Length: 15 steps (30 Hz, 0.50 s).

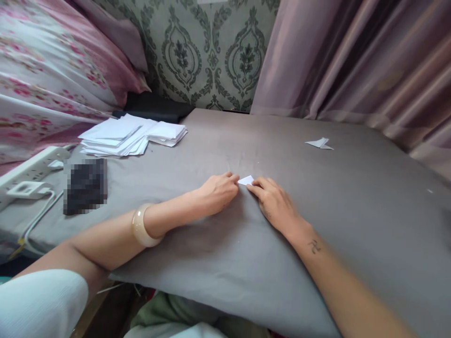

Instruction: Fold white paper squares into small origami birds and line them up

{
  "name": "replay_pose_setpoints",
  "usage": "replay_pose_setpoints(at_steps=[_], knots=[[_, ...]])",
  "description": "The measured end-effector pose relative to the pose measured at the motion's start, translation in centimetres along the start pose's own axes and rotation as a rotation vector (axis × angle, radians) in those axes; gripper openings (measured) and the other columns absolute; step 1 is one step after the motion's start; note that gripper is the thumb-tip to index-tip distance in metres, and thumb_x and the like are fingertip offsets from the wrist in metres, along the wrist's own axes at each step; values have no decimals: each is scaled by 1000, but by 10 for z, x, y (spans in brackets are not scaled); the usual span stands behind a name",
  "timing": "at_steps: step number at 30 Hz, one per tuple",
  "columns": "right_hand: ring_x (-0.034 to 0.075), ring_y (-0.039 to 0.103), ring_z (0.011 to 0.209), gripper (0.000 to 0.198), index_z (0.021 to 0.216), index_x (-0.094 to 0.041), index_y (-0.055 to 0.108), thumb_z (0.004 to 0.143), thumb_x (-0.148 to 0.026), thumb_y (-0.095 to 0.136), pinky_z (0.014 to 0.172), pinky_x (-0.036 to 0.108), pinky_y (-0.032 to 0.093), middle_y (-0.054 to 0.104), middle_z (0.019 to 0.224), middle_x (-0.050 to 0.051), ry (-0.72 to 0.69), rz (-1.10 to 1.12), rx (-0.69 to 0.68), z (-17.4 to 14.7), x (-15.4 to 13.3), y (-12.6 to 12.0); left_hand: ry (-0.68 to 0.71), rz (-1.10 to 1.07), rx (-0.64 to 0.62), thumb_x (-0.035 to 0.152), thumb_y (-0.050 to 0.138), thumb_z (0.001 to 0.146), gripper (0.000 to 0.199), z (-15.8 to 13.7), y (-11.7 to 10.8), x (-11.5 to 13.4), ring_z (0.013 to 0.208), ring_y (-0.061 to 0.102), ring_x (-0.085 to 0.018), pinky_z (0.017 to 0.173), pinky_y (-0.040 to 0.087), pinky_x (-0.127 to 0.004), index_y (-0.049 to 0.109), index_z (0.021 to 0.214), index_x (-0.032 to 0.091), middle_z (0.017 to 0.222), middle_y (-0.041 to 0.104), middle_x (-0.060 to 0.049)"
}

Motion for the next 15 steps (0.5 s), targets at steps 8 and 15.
replay_pose_setpoints(at_steps=[8, 15], knots=[[24, 60, 101, 37, 107, -25, 70, 89, -13, 38, 82, 42, 52, 67, 109, 8, 36, 102, 56, -5, 9, -5, -24, -65, 124, 14, 48, 88, 19, 8, 6, -10, 87, 58, -23, 57, 37, -30, 64, 78, 12, 88, 61, -11], [25, 61, 100, 35, 101, -24, 71, 87, -13, 40, 86, 43, 51, 68, 108, 7, 48, 131, 83, -4, 16, -3, -162, -350, 355, 38, 50, 92, 27, 21, 25, -38, 78, 59, -17, 61, 40, -26, 64, 83, 17, 91, 62, -6]])
Point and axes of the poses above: each hand's wrist, its own z-axis towards the middle knuckle, its own y-axis out of the palm, x = y × z, the point moved 3 cm from there along z, towards the middle knuckle
